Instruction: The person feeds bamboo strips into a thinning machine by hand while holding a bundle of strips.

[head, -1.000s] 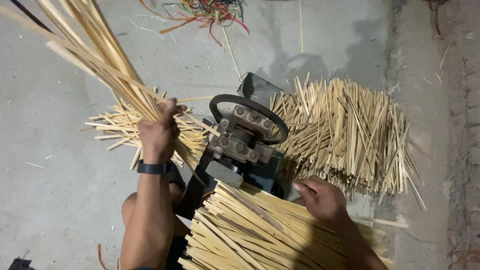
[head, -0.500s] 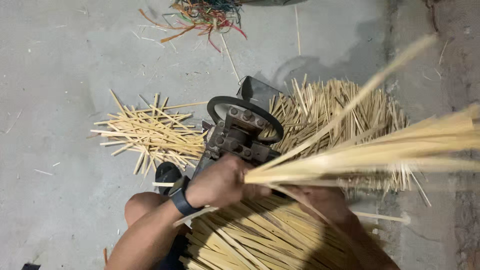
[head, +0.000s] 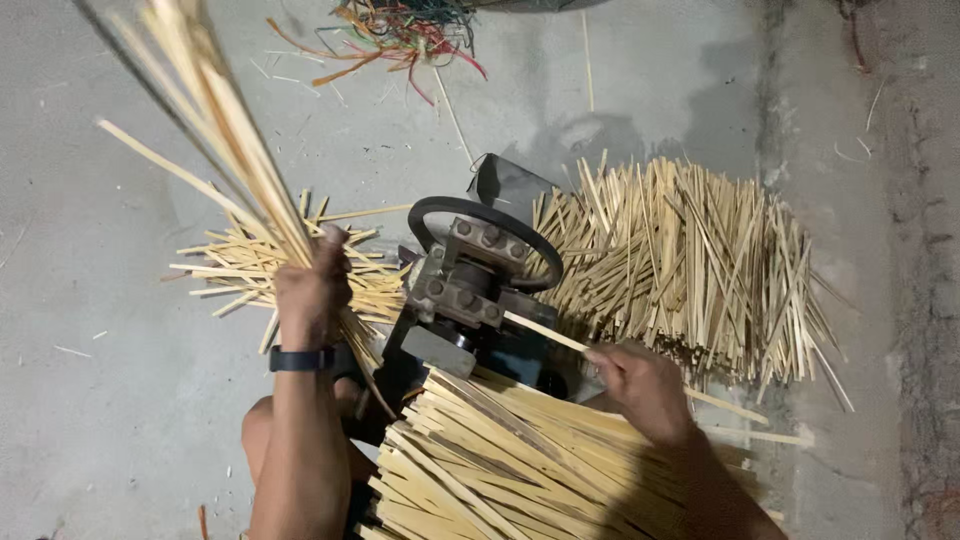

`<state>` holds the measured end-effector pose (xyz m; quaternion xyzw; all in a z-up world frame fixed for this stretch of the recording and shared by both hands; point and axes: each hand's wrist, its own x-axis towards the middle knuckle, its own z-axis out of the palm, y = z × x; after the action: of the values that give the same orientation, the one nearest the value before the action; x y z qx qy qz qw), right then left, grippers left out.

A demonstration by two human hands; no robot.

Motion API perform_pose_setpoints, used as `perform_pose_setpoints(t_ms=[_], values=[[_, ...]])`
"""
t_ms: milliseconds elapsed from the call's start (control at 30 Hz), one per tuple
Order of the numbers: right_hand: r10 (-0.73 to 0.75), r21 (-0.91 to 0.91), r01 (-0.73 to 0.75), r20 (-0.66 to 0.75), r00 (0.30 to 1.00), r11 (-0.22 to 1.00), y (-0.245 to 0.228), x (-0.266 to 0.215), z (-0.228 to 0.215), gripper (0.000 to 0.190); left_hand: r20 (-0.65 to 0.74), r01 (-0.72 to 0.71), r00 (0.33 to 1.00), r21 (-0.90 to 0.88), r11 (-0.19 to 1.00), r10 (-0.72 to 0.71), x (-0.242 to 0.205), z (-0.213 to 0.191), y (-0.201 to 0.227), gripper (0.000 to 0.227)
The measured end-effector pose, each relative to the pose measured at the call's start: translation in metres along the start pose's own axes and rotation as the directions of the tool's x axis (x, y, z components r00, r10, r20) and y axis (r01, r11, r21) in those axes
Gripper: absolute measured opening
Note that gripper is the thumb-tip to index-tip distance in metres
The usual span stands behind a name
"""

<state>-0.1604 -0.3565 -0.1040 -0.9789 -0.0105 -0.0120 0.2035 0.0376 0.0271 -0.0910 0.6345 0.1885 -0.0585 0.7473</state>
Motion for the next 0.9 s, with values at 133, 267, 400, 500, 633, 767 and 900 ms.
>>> perform_pose_setpoints(t_ms=[133,267,400,500,633,767,900], values=[[0.076,0.013,-0.077,0.094,0.993,0.997,-0.023,0.018,0.000,0.027,0.039,0.106,0.994,0.004,0.994,-0.106,0.023,-0.005,-0.043,0.027],[0.168,0.125,-0.198,0.217,0.962,0.972,-0.039,0.018,-0.015,0.032,0.129,0.092,0.987,0.058,0.994,-0.099,0.036,0.002,-0.057,0.036],[0.319,-0.029,-0.335,0.394,0.862,0.942,-0.042,-0.007,-0.022,0.031,0.318,0.103,0.948,-0.289,0.952,-0.006,0.031,0.014,-0.048,0.062],[-0.039,0.385,-0.120,0.380,0.924,0.915,-0.026,-0.022,-0.014,0.028,0.432,0.040,0.893,-0.361,0.932,0.129,0.031,0.012,-0.045,0.078],[0.181,0.150,-0.239,0.327,0.928,0.959,-0.024,-0.034,-0.009,0.015,0.517,0.095,0.834,-0.481,0.872,0.194,0.029,-0.001,-0.047,0.085],[0.106,0.280,-0.200,0.318,0.942,0.939,-0.026,-0.044,-0.010,0.016,0.573,0.071,0.778,-0.489,0.869,0.259,0.018,-0.011,-0.030,0.077],[-0.202,0.045,0.197,0.139,0.969,0.979,-0.008,-0.037,-0.004,0.015,0.149,0.058,0.975,0.537,0.841,-0.162,-0.013,-0.032,-0.004,0.027]])
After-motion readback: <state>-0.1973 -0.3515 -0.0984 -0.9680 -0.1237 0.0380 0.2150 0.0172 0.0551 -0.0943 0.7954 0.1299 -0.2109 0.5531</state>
